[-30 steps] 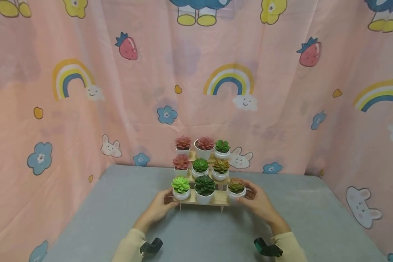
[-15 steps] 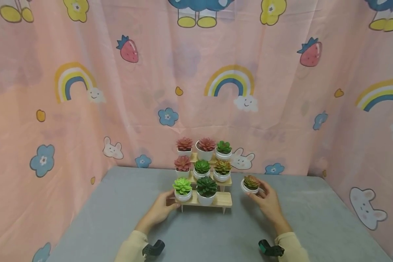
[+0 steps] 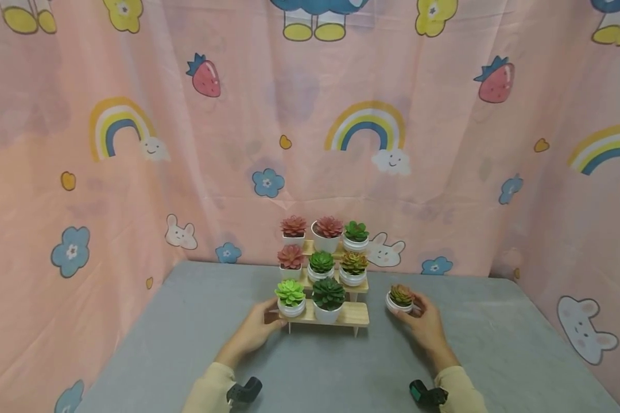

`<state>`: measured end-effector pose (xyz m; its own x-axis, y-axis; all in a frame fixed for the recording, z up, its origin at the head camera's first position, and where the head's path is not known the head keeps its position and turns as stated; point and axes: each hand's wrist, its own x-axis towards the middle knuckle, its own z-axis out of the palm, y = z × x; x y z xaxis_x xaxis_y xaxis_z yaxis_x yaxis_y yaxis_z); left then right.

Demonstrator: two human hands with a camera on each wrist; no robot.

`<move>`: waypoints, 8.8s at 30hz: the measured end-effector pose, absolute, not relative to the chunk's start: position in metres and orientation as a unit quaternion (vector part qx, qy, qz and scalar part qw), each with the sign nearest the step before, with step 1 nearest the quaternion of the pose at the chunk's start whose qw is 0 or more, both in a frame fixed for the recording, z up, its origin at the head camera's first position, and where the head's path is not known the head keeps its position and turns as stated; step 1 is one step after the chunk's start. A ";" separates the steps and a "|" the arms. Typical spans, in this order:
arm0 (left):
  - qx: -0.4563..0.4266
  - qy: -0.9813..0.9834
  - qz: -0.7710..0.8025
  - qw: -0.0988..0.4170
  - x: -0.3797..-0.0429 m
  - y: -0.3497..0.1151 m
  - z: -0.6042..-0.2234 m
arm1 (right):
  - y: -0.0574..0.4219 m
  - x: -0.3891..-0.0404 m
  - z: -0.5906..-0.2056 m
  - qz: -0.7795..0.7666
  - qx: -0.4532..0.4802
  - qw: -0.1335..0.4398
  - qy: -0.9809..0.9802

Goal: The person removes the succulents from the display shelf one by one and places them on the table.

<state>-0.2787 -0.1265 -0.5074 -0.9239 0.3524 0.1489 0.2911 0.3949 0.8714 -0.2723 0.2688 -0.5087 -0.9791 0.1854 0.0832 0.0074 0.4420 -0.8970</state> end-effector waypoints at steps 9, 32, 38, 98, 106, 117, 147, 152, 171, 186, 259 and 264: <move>0.192 0.832 0.520 0.024 -0.280 -0.126 -0.510 | 0.272 -0.270 -0.507 0.496 -0.058 0.065 -0.864; 0.182 0.823 0.534 0.072 -0.274 -0.132 -0.505 | 0.278 -0.262 -0.481 0.427 -0.009 -0.027 -0.904; 0.157 0.807 0.557 0.117 -0.274 -0.133 -0.505 | 0.278 -0.256 -0.459 0.407 -0.030 -0.020 -0.913; 0.148 0.790 0.579 0.136 -0.270 -0.132 -0.506 | 0.139 -0.243 -0.470 0.615 0.097 0.041 -0.782; 0.142 0.789 0.581 0.137 -0.270 -0.131 -0.505 | 0.139 -0.244 -0.467 0.631 0.095 0.048 -0.769; 0.147 0.797 0.570 0.135 -0.270 -0.131 -0.504 | 0.138 -0.242 -0.465 0.620 0.070 0.031 -0.781; 0.148 0.791 0.579 0.135 -0.272 -0.135 -0.509 | 0.183 -0.220 -0.418 0.549 0.134 0.126 -0.815; 0.153 0.790 0.578 0.135 -0.274 -0.135 -0.508 | 0.197 -0.221 -0.413 0.538 0.122 0.128 -0.825; 0.145 0.792 0.579 0.128 -0.272 -0.135 -0.510 | 0.257 -0.223 -0.414 0.501 0.049 0.114 -0.857; 0.140 0.794 0.577 0.129 -0.271 -0.134 -0.509 | 0.296 -0.230 -0.425 0.506 0.000 0.118 -0.855; 0.143 0.786 0.586 0.136 -0.274 -0.133 -0.510 | 0.312 -0.232 -0.412 0.426 -0.111 0.044 -0.897; 0.139 0.786 0.584 0.144 -0.272 -0.134 -0.511 | 0.297 -0.229 -0.408 0.394 -0.075 0.045 -0.915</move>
